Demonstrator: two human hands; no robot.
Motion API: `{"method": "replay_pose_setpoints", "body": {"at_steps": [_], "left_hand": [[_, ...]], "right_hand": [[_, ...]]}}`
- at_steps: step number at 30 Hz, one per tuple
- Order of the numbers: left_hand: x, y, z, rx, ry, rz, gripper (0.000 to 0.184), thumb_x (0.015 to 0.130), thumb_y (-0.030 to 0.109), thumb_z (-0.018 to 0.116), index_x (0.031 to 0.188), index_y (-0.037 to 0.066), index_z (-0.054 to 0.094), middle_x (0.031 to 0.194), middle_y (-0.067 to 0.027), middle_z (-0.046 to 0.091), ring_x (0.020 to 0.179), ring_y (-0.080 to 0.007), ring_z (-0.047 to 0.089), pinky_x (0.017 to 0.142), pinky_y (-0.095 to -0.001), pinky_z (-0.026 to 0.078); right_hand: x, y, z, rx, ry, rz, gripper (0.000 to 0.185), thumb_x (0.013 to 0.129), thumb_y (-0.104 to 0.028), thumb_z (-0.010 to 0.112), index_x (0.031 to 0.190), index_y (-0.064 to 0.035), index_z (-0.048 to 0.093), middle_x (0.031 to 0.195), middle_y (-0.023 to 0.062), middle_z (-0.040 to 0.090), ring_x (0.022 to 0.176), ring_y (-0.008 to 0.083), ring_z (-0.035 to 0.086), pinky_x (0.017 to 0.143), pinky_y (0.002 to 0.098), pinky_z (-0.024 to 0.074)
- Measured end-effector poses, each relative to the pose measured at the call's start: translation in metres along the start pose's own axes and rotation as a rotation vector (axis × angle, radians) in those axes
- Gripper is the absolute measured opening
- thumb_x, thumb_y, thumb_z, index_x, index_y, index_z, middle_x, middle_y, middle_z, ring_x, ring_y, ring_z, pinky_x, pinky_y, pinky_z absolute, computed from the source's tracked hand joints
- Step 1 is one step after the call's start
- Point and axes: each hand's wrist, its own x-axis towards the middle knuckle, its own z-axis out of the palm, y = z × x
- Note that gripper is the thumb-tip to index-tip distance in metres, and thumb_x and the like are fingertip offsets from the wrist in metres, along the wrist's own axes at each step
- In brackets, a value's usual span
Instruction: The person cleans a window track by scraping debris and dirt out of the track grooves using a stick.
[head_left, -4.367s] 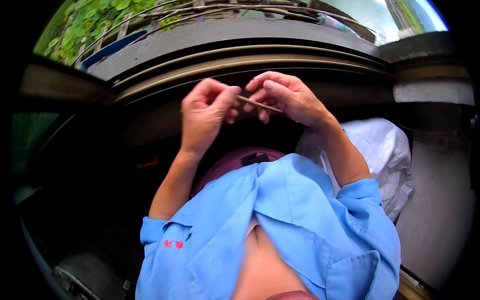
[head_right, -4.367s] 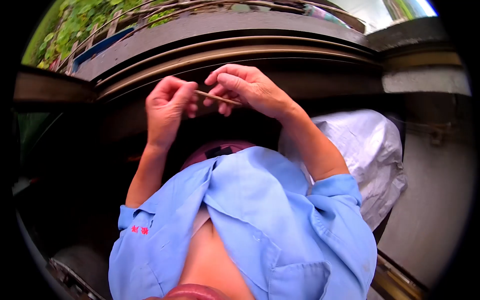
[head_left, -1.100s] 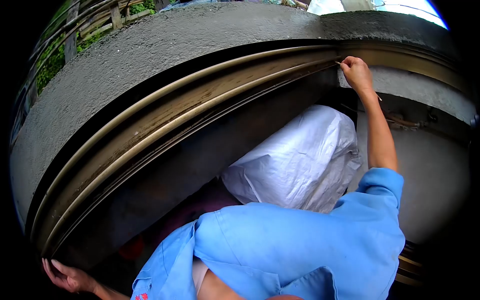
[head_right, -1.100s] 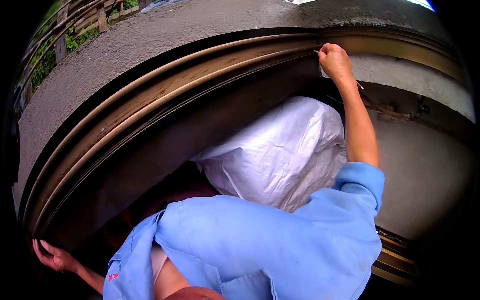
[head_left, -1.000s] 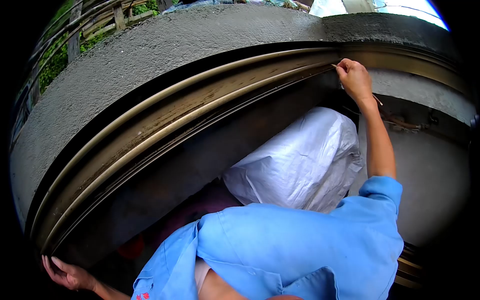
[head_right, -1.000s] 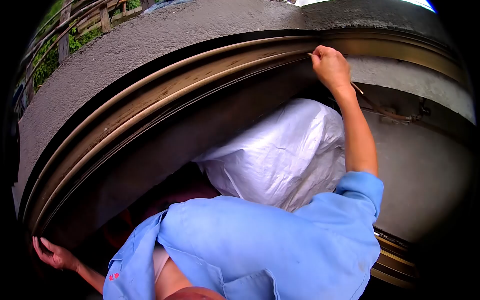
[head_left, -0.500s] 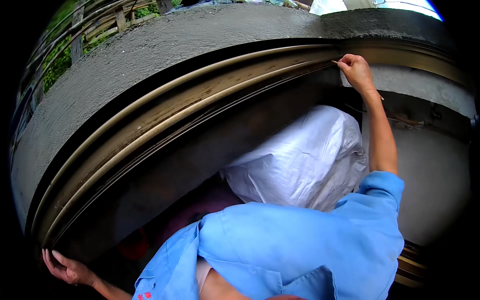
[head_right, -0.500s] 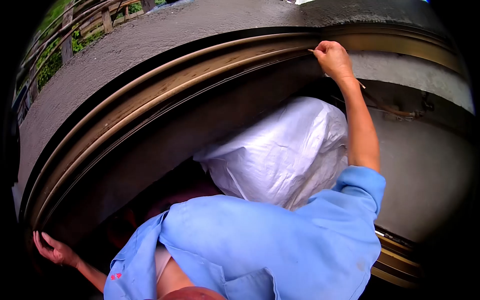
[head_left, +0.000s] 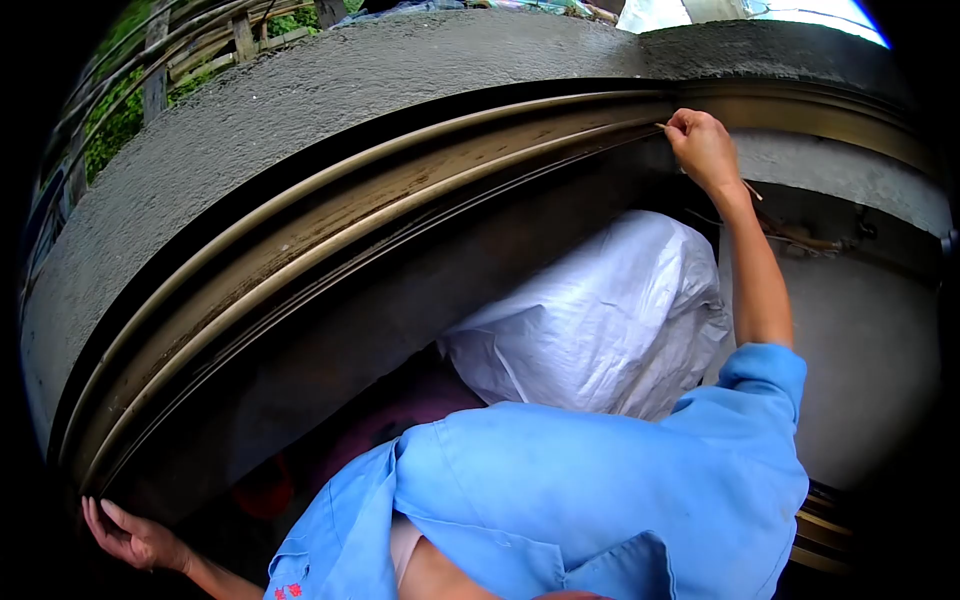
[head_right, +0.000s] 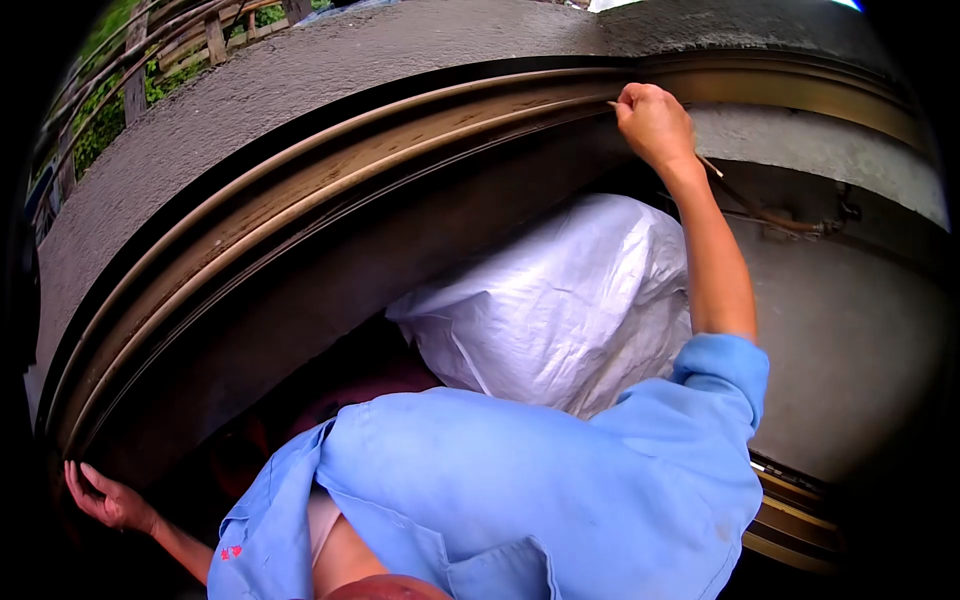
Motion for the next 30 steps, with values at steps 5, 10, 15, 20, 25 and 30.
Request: {"method": "replay_pose_setpoints", "body": {"at_steps": [5,10,15,20,25,30], "left_hand": [[0.0,0.001,0.002,0.024,0.01,-0.003,0.019,0.087,0.008,0.055,0.103,-0.002,0.058,0.109,-0.014,0.058,0.097,-0.0216,0.058,0.089,-0.0298,0.048],[-0.002,0.001,0.002,0.053,0.019,-0.005,0.019,0.086,0.011,0.058,0.102,0.0,0.06,0.108,-0.0133,0.058,0.096,-0.0219,0.058,0.088,-0.0291,0.049],[-0.004,0.002,0.003,0.04,0.017,-0.023,0.02,0.086,0.011,0.057,0.102,0.0,0.06,0.11,-0.0134,0.057,0.097,-0.0223,0.058,0.089,-0.0294,0.049],[-0.005,-0.001,-0.003,-0.023,0.019,-0.031,0.02,0.087,0.012,0.057,0.104,0.001,0.06,0.111,-0.0122,0.055,0.099,-0.0217,0.057,0.089,-0.0297,0.048],[-0.005,0.005,-0.001,0.005,0.011,-0.007,0.02,0.087,0.012,0.057,0.103,0.001,0.06,0.111,-0.0117,0.056,0.099,-0.0222,0.056,0.088,-0.03,0.048],[-0.006,0.005,-0.002,0.032,0.032,0.019,0.02,0.087,0.013,0.057,0.104,0.003,0.06,0.108,-0.0107,0.057,0.101,-0.0218,0.055,0.09,-0.0303,0.045]], "right_hand": [[-0.076,-0.105,-0.015,0.532,0.105,-0.42,0.008,0.076,-0.015,0.062,0.077,-0.0068,0.062,0.068,0.0108,0.061,0.062,0.0278,0.06,0.056,0.0324,0.047],[-0.064,-0.094,-0.006,0.552,0.144,-0.489,0.008,0.077,-0.014,0.062,0.078,-0.0066,0.062,0.069,0.0093,0.061,0.061,0.0249,0.06,0.055,0.031,0.0468],[-0.048,-0.035,0.009,0.401,0.138,-0.283,0.01,0.078,-0.015,0.061,0.081,-0.0061,0.063,0.07,0.0084,0.062,0.059,0.0217,0.06,0.056,0.0288,0.0464],[-0.068,-0.086,0.003,0.562,0.245,-0.542,0.007,0.076,-0.011,0.063,0.079,-0.0045,0.062,0.073,0.0103,0.062,0.061,0.0251,0.06,0.056,0.0289,0.0474],[-0.092,-0.15,-0.017,0.29,0.322,-0.717,0.006,0.075,-0.013,0.062,0.074,-0.0084,0.058,0.068,0.0065,0.059,0.062,0.0256,0.06,0.052,0.0319,0.0469],[-0.054,-0.085,-0.008,0.456,0.207,-0.681,0.009,0.077,-0.017,0.062,0.077,-0.008,0.061,0.071,0.0088,0.062,0.064,0.0259,0.061,0.058,0.0333,0.0484]]}}
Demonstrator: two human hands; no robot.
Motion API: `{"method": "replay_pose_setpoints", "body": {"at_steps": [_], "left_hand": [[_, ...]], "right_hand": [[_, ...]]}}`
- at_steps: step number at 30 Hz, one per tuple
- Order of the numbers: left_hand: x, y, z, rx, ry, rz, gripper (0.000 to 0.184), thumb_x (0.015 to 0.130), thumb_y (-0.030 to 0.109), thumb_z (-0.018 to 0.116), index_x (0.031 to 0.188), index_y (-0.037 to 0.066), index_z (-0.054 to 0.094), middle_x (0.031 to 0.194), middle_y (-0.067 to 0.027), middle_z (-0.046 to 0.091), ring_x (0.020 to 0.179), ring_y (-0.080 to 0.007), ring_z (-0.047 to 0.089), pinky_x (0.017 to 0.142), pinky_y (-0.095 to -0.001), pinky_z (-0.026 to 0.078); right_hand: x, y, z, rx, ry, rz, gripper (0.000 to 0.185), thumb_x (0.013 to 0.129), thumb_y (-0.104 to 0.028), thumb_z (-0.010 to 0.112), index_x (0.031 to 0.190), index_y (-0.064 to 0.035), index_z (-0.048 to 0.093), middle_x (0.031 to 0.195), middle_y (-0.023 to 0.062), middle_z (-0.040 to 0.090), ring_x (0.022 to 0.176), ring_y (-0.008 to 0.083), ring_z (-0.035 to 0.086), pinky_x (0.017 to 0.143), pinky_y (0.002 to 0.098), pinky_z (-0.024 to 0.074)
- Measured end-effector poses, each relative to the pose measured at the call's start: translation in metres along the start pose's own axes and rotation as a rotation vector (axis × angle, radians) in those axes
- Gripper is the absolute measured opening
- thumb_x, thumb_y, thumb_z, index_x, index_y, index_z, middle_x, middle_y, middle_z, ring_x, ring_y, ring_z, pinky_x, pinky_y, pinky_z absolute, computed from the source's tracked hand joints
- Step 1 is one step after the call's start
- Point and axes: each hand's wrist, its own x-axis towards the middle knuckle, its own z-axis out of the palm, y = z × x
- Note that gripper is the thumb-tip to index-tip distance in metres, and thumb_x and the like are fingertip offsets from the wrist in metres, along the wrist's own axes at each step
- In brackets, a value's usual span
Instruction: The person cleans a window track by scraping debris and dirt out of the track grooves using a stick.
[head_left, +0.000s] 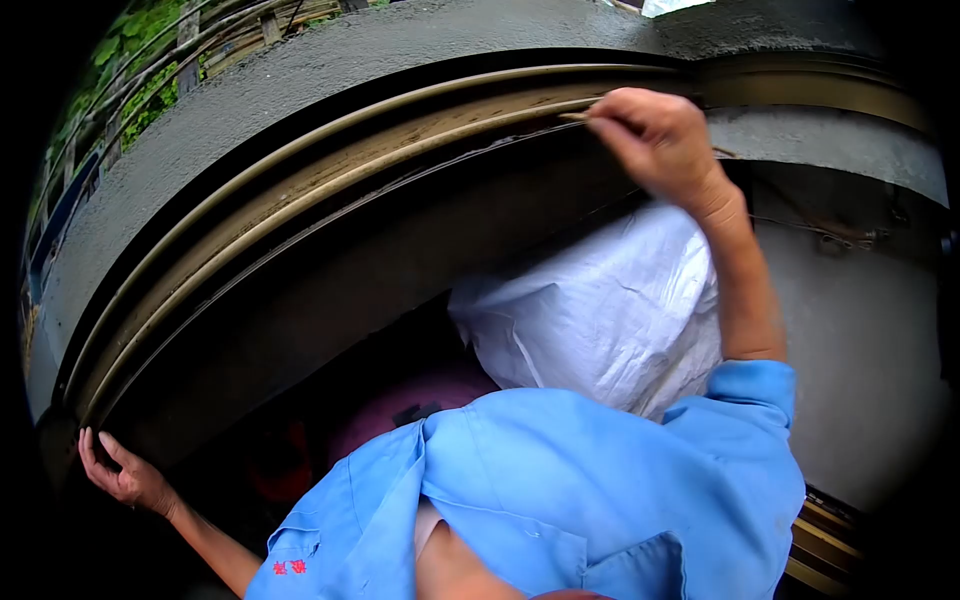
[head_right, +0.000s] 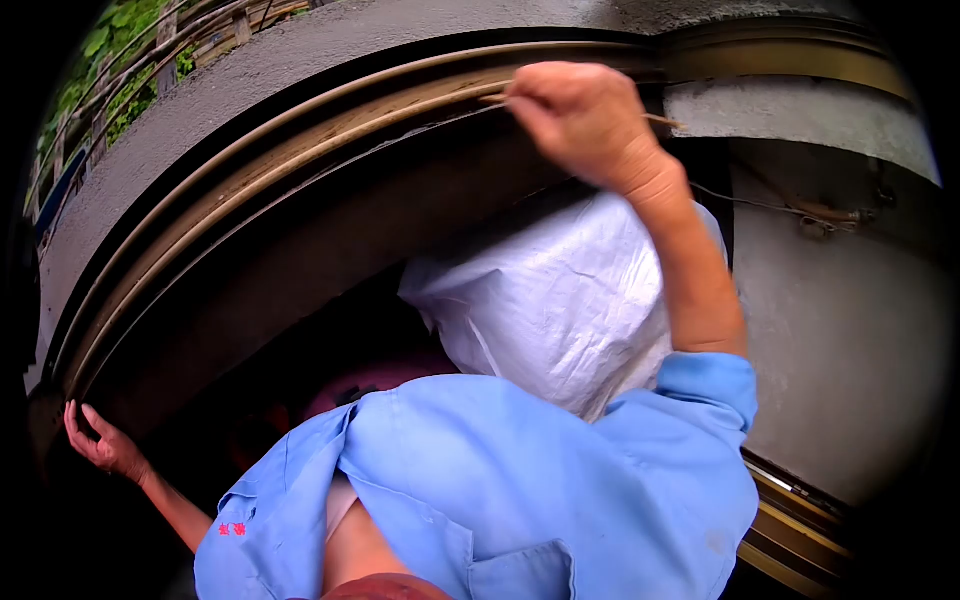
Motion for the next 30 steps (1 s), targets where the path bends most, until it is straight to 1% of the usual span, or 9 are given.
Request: {"method": "replay_pose_setpoints", "body": {"at_steps": [2,3,8,9,11,13,17,24,30], "left_hand": [[-0.002,-0.005,0.002,-0.025,0.003,-0.007,0.02,0.086,0.012,0.057,0.104,0.003,0.06,0.108,-0.0096,0.057,0.102,-0.0226,0.054,0.091,-0.0315,0.043],[-0.002,-0.005,0.002,-0.022,0.007,-0.01,0.02,0.086,0.012,0.057,0.104,0.003,0.06,0.108,-0.0096,0.057,0.102,-0.0226,0.054,0.091,-0.0315,0.043],[0.0,-0.001,-0.002,0.111,-0.04,0.004,0.022,0.088,0.011,0.054,0.108,0.0,0.057,0.112,-0.0111,0.054,0.102,-0.0223,0.055,0.089,-0.0313,0.047],[0.0,-0.001,-0.001,0.109,-0.044,0.003,0.022,0.088,0.011,0.054,0.108,0.0,0.057,0.112,-0.0111,0.054,0.102,-0.0223,0.055,0.089,-0.0313,0.047],[0.0,-0.001,0.0,0.041,-0.015,-0.004,0.022,0.088,0.011,0.054,0.108,0.001,0.057,0.112,-0.0107,0.055,0.103,-0.0221,0.054,0.089,-0.0311,0.046],[0.0,-0.003,-0.002,0.054,-0.024,-0.002,0.022,0.088,0.01,0.054,0.108,0.001,0.057,0.112,-0.0107,0.055,0.103,-0.022,0.054,0.09,-0.0307,0.046],[0.001,0.0,-0.001,0.009,-0.002,0.009,0.021,0.087,0.011,0.056,0.106,0.002,0.058,0.109,-0.0101,0.057,0.102,-0.0225,0.054,0.09,-0.0307,0.043],[-0.002,0.001,-0.001,-0.051,-0.013,-0.07,0.021,0.087,0.01,0.056,0.106,0.001,0.057,0.111,-0.0105,0.055,0.102,-0.0216,0.054,0.091,-0.0306,0.043],[-0.002,0.011,0.0,-0.06,-0.016,-0.078,0.022,0.087,0.007,0.055,0.108,-0.001,0.055,0.114,-0.0132,0.051,0.101,-0.0227,0.054,0.09,-0.0324,0.045]], "right_hand": [[-0.001,0.048,-0.022,-0.009,-0.193,0.183,0.012,0.078,-0.017,0.06,0.08,-0.0064,0.064,0.069,0.0101,0.062,0.064,0.0221,0.062,0.061,0.0295,0.0484],[0.001,0.063,-0.033,-0.02,-0.293,0.238,0.011,0.08,-0.009,0.06,0.08,0.0014,0.062,0.067,0.003,0.06,0.061,0.0083,0.053,0.061,0.0216,0.0449],[0.017,0.07,-0.035,0.232,-0.439,0.277,0.011,0.077,-0.009,0.06,0.076,0.0012,0.061,0.062,0.0016,0.056,0.059,0.0082,0.051,0.06,0.023,0.045],[0.021,0.052,-0.028,0.339,-0.441,0.13,0.011,0.077,-0.011,0.06,0.077,0.0002,0.061,0.062,0.0048,0.058,0.059,0.0115,0.054,0.059,0.0251,0.0453],[0.033,0.015,-0.017,0.144,-0.355,-0.134,0.009,0.076,-0.014,0.06,0.074,-0.0052,0.06,0.068,0.0115,0.058,0.061,0.0263,0.058,0.059,0.0328,0.0465],[0.04,-0.018,0.01,0.198,-0.131,-0.331,0.008,0.076,-0.014,0.059,0.073,-0.0076,0.055,0.063,0.0095,0.055,0.061,0.0283,0.057,0.056,0.0373,0.0454],[0.046,-0.054,0.028,0.17,-0.101,-0.437,0.01,0.075,-0.013,0.061,0.072,-0.0079,0.052,0.066,0.0071,0.056,0.06,0.0264,0.057,0.052,0.0344,0.0451],[0.021,0.034,-0.021,0.155,-0.359,-0.086,0.006,0.075,-0.008,0.063,0.076,-0.0033,0.059,0.073,0.01,0.062,0.065,0.025,0.062,0.058,0.0301,0.0491],[0.066,-0.069,0.036,0.284,-0.175,-0.499,0.015,0.073,-0.009,0.059,0.066,-0.0074,0.045,0.061,0.0086,0.049,0.056,0.0281,0.054,0.05,0.0369,0.0433]]}}
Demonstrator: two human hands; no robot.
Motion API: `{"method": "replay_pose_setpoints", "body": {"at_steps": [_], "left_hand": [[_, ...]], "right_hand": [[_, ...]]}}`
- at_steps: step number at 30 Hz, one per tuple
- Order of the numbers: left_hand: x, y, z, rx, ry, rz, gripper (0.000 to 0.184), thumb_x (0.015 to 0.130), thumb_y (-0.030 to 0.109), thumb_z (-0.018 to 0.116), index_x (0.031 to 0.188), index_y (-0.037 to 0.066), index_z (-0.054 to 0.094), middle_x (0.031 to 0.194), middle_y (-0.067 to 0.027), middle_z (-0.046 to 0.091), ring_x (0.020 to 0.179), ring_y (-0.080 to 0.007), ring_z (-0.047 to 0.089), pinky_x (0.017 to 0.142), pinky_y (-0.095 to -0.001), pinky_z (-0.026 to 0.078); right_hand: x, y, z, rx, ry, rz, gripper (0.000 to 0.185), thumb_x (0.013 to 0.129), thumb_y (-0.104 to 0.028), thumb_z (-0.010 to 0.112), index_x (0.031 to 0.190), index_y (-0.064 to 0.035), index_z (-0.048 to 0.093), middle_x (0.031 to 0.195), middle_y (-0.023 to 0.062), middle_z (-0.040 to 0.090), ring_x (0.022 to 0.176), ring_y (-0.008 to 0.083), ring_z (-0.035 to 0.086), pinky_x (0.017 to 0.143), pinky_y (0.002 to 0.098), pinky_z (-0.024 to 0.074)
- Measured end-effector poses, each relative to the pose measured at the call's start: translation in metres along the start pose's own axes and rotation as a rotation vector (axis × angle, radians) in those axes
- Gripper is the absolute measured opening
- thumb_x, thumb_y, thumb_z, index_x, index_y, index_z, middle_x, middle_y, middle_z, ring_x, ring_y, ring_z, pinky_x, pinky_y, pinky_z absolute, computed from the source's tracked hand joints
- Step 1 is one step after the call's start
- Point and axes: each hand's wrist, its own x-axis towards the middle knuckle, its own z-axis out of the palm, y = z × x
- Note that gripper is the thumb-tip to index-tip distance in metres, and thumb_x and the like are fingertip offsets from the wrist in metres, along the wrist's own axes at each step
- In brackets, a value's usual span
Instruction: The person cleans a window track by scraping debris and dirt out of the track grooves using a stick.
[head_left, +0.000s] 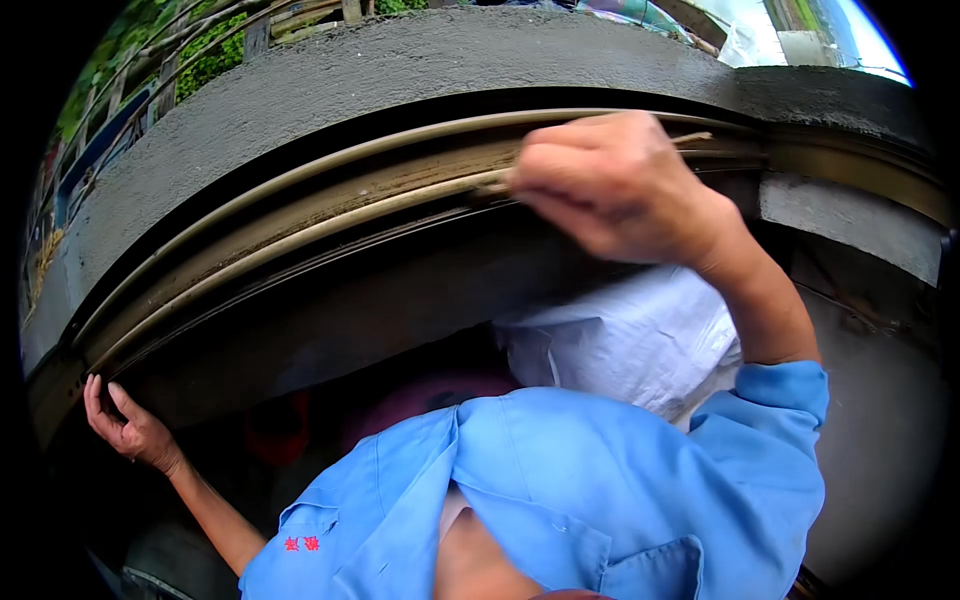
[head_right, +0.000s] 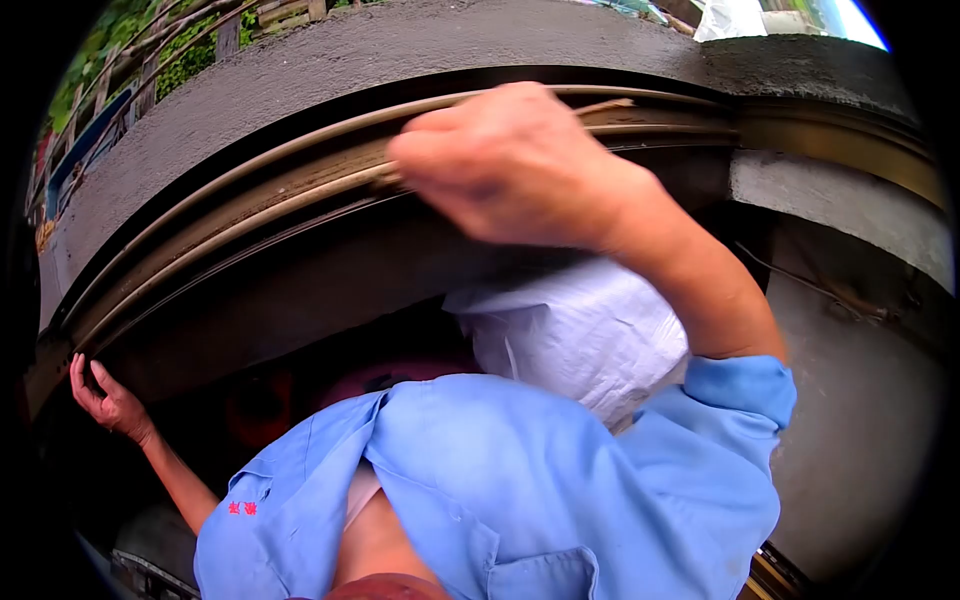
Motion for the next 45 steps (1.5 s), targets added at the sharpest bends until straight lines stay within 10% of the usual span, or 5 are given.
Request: {"method": "replay_pose_setpoints", "body": {"at_steps": [9,29,39,45], "left_hand": [[-0.002,0.005,-0.001,-0.07,-0.002,-0.062,0.023,0.088,0.004,0.052,0.11,-0.001,0.052,0.116,-0.0117,0.049,0.104,-0.022,0.052,0.09,-0.0314,0.043],[-0.002,-0.001,-0.004,0.001,-0.013,-0.001,0.024,0.087,0.004,0.053,0.11,-0.002,0.053,0.116,-0.013,0.05,0.104,-0.0222,0.053,0.091,-0.0317,0.045],[-0.004,-0.002,-0.004,-0.105,0.005,-0.028,0.024,0.087,0.002,0.051,0.11,-0.003,0.052,0.116,-0.0139,0.051,0.105,-0.0232,0.052,0.092,-0.0326,0.044],[-0.003,0.005,-0.007,0.028,-0.041,-0.006,0.024,0.089,0.001,0.049,0.112,-0.004,0.05,0.117,-0.0152,0.049,0.106,-0.0242,0.052,0.092,-0.0327,0.044]], "right_hand": [[-0.065,0.038,-0.065,0.001,-0.229,0.373,0.007,0.073,-0.006,0.063,0.074,-0.0024,0.057,0.068,0.0106,0.059,0.062,0.0271,0.059,0.055,0.0327,0.0459],[-0.004,0.001,-0.011,0.213,-0.071,0.124,0.008,0.071,-0.007,0.062,0.071,-0.0045,0.055,0.063,0.0102,0.054,0.06,0.0296,0.055,0.052,0.0354,0.0435],[-0.007,0.026,-0.027,0.565,-0.275,0.432,0.006,0.071,-0.004,0.058,0.071,0.0008,0.056,0.061,0.0142,0.053,0.053,0.0255,0.048,0.054,0.03,0.0413],[-0.006,0.018,-0.053,0.19,-0.385,0.405,0.007,0.07,-0.006,0.058,0.067,-0.0006,0.054,0.058,0.0145,0.051,0.054,0.0305,0.052,0.051,0.0348,0.0406]]}}
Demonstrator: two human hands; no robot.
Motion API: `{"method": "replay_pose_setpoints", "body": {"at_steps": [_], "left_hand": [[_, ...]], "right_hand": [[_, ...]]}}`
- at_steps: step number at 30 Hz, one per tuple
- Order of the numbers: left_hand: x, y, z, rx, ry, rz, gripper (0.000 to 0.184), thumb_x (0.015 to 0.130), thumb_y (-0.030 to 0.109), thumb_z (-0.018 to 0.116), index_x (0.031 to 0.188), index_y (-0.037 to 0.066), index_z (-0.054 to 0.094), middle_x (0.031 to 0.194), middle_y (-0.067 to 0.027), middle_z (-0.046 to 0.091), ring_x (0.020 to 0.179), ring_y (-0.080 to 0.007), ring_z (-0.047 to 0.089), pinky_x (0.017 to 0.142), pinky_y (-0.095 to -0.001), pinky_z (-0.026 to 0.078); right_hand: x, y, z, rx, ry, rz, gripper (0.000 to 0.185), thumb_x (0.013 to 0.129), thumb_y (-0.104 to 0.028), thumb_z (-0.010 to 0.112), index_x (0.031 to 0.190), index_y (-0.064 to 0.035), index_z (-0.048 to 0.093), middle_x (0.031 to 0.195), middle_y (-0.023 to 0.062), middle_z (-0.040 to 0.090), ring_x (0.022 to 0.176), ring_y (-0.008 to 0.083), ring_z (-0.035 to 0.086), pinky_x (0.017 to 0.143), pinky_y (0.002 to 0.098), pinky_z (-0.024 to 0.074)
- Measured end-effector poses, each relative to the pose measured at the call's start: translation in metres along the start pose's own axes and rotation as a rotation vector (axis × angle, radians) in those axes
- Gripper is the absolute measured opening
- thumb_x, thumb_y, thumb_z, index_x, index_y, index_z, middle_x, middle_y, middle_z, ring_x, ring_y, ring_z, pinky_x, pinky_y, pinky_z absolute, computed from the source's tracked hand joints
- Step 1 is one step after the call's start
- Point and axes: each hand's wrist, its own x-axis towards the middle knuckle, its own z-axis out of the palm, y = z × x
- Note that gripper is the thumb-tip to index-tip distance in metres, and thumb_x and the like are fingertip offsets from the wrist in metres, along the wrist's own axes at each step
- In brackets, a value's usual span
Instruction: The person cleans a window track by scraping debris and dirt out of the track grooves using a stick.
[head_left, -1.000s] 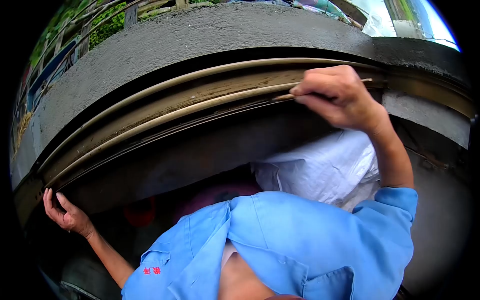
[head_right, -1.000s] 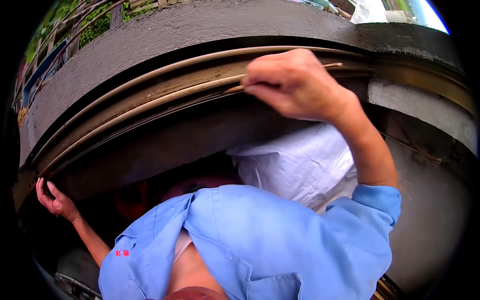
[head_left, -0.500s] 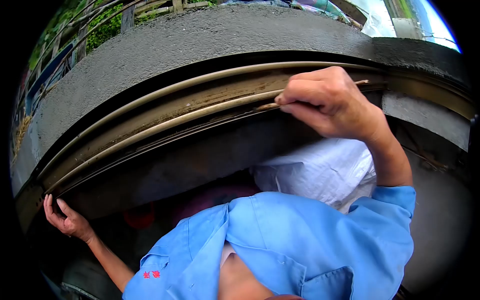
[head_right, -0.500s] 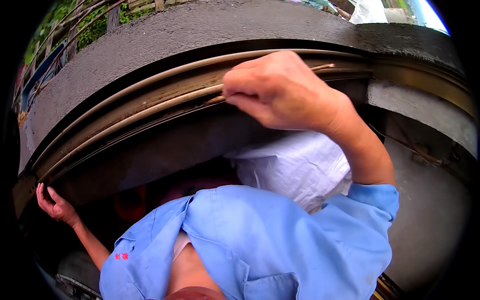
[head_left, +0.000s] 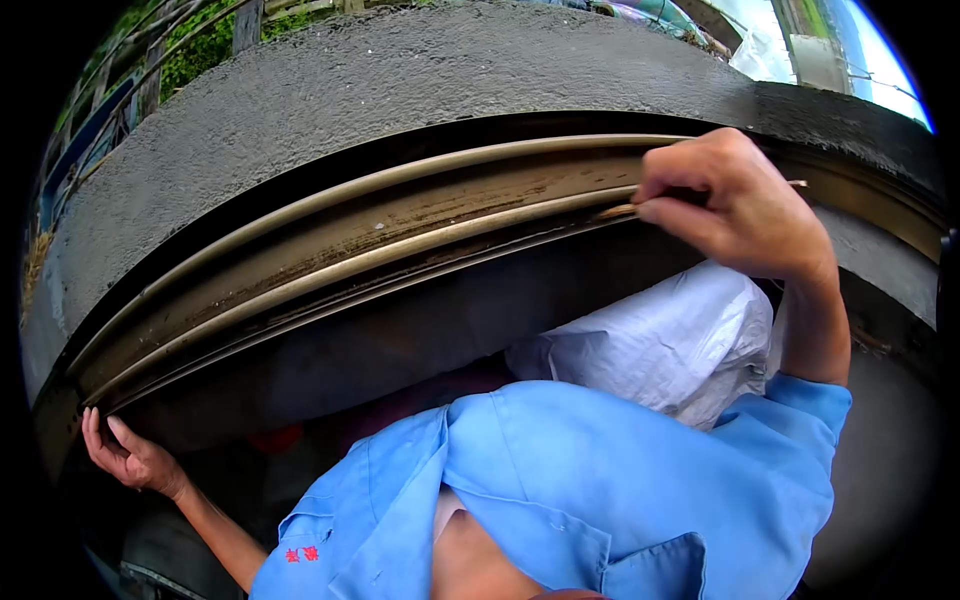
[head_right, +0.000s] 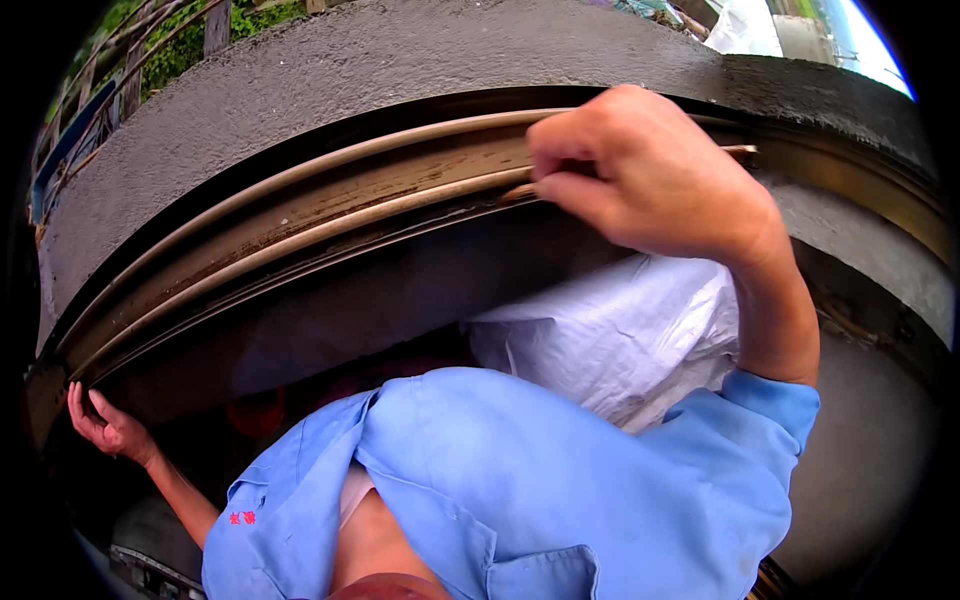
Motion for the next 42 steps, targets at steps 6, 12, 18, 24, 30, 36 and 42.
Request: {"method": "replay_pose_setpoints", "body": {"at_steps": [6,12,18,24,30,36,42], "left_hand": [[-0.001,-0.006,0.001,-0.052,0.023,-0.005,0.023,0.089,0.001,0.049,0.111,-0.005,0.051,0.116,-0.0151,0.049,0.105,-0.0242,0.052,0.092,-0.0327,0.045],[-0.001,-0.002,0.0,-0.058,0.02,-0.025,0.024,0.089,0.001,0.049,0.111,-0.006,0.049,0.116,-0.0156,0.05,0.106,-0.0253,0.052,0.093,-0.0328,0.044],[-0.003,-0.002,0.001,-0.078,0.031,-0.046,0.024,0.088,0.0,0.049,0.111,-0.006,0.048,0.115,-0.0166,0.052,0.106,-0.0257,0.052,0.093,-0.0333,0.043],[-0.001,0.002,0.002,-0.101,0.025,-0.048,0.025,0.088,0.001,0.05,0.112,-0.004,0.049,0.115,-0.0151,0.051,0.105,-0.0242,0.052,0.092,-0.0323,0.043],[0.001,-0.001,0.001,-0.036,0.023,0.015,0.024,0.087,0.006,0.054,0.11,0.0,0.054,0.116,-0.0115,0.05,0.104,-0.0221,0.052,0.09,-0.0311,0.045],[0.001,-0.001,0.0,-0.031,0.016,-0.024,0.024,0.087,0.006,0.054,0.111,0.0,0.053,0.116,-0.0118,0.049,0.103,-0.0216,0.052,0.09,-0.0318,0.044],[0.003,0.005,-0.001,-0.078,0.049,-0.03,0.024,0.087,0.008,0.056,0.11,0.001,0.055,0.113,-0.0105,0.052,0.101,-0.0212,0.053,0.089,-0.0311,0.044]], "right_hand": [[0.017,-0.021,0.027,0.126,0.058,-0.137,0.013,0.071,-0.007,0.06,0.072,-0.0039,0.047,0.056,0.0139,0.048,0.055,0.0324,0.053,0.05,0.0385,0.041],[0.069,-0.067,0.058,0.184,0.175,-0.376,0.011,0.068,-0.008,0.054,0.062,-0.0001,0.05,0.057,0.0185,0.052,0.058,0.0384,0.054,0.052,0.0439,0.0442],[-0.026,0.013,0.013,0.309,0.109,0.31,0.014,0.078,-0.006,0.06,0.069,0.0003,0.051,0.057,0.0014,0.045,0.052,0.0062,0.038,0.048,0.0225,0.0346],[-0.058,0.037,0.052,0.153,0.476,0.171,0.007,0.078,-0.001,0.062,0.075,0.001,0.056,0.064,0.0053,0.056,0.057,0.0087,0.051,0.055,0.0222,0.0427],[0.032,-0.037,0.069,-0.219,0.468,-0.444,0.015,0.074,-0.012,0.059,0.069,-0.0073,0.046,0.061,0.006,0.048,0.055,0.0246,0.053,0.048,0.0341,0.0424],[-0.027,0.006,0.036,-0.245,0.416,-0.092,0.014,0.072,-0.006,0.064,0.067,-0.0045,0.051,0.06,0.0083,0.053,0.055,0.0254,0.056,0.049,0.0325,0.0431],[0.004,-0.015,0.066,-0.088,0.492,-0.303,0.011,0.073,-0.008,0.063,0.07,-0.0065,0.052,0.064,0.0083,0.055,0.058,0.0253,0.057,0.05,0.0331,0.044]]}}
